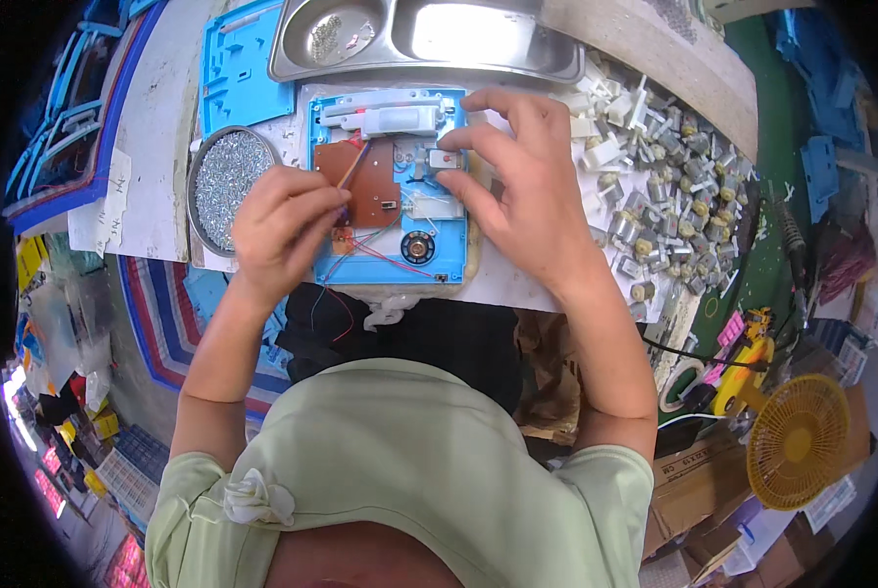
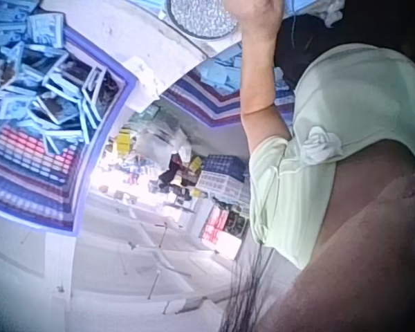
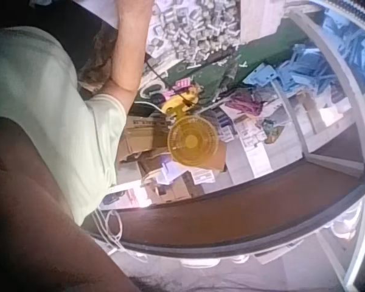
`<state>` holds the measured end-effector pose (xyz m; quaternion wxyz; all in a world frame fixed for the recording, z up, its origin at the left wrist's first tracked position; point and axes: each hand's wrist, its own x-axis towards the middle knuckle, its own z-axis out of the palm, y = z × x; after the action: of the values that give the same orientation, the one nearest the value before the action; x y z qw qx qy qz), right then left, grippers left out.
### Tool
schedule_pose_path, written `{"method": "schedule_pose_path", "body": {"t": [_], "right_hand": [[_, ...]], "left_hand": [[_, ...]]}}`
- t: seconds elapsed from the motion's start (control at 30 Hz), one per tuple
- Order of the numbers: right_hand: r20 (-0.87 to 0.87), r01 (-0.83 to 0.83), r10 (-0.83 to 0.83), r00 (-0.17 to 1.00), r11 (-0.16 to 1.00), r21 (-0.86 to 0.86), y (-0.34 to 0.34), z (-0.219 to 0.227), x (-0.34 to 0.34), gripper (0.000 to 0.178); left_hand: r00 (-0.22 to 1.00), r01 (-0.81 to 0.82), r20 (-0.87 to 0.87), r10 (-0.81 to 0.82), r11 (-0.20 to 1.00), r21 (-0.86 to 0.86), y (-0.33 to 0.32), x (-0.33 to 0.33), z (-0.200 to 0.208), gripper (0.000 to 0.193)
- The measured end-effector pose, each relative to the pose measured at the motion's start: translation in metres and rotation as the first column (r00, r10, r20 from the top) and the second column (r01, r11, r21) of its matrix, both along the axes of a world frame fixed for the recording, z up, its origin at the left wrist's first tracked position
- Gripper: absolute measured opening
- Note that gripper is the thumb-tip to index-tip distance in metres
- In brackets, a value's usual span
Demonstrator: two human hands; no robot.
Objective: Assemble internal components of a plastic device casing, including soldering and screw installation.
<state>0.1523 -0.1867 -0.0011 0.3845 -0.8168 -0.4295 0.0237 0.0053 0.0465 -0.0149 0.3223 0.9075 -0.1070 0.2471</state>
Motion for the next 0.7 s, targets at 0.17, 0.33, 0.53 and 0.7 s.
{"method": "schedule_pose_path", "body": {"t": [0.17,0.33,0.53,0.7], "right_hand": [[0.044,-0.019,0.022,0.999,0.998,-0.066,0.007,-0.001,0.002,0.028],[0.059,-0.009,0.021,0.998,0.979,-0.203,0.013,0.013,0.003,0.028],[0.233,-0.010,0.050,0.971,0.986,-0.169,0.022,0.034,0.000,0.028],[0.349,-0.208,0.217,0.912,0.976,-0.064,0.060,0.019,-0.009,0.028]], "left_hand": [[0.999,0.024,0.031,-0.024,1.000,-0.008,-0.003,-0.001,-0.004,0.034],[0.994,0.113,0.006,-0.113,0.994,0.006,0.002,0.001,-0.001,0.042],[0.989,0.120,0.084,-0.124,0.991,0.054,0.001,0.004,-0.002,0.030],[0.989,0.121,0.085,-0.124,0.992,0.046,0.003,0.004,-0.005,0.035]]}}
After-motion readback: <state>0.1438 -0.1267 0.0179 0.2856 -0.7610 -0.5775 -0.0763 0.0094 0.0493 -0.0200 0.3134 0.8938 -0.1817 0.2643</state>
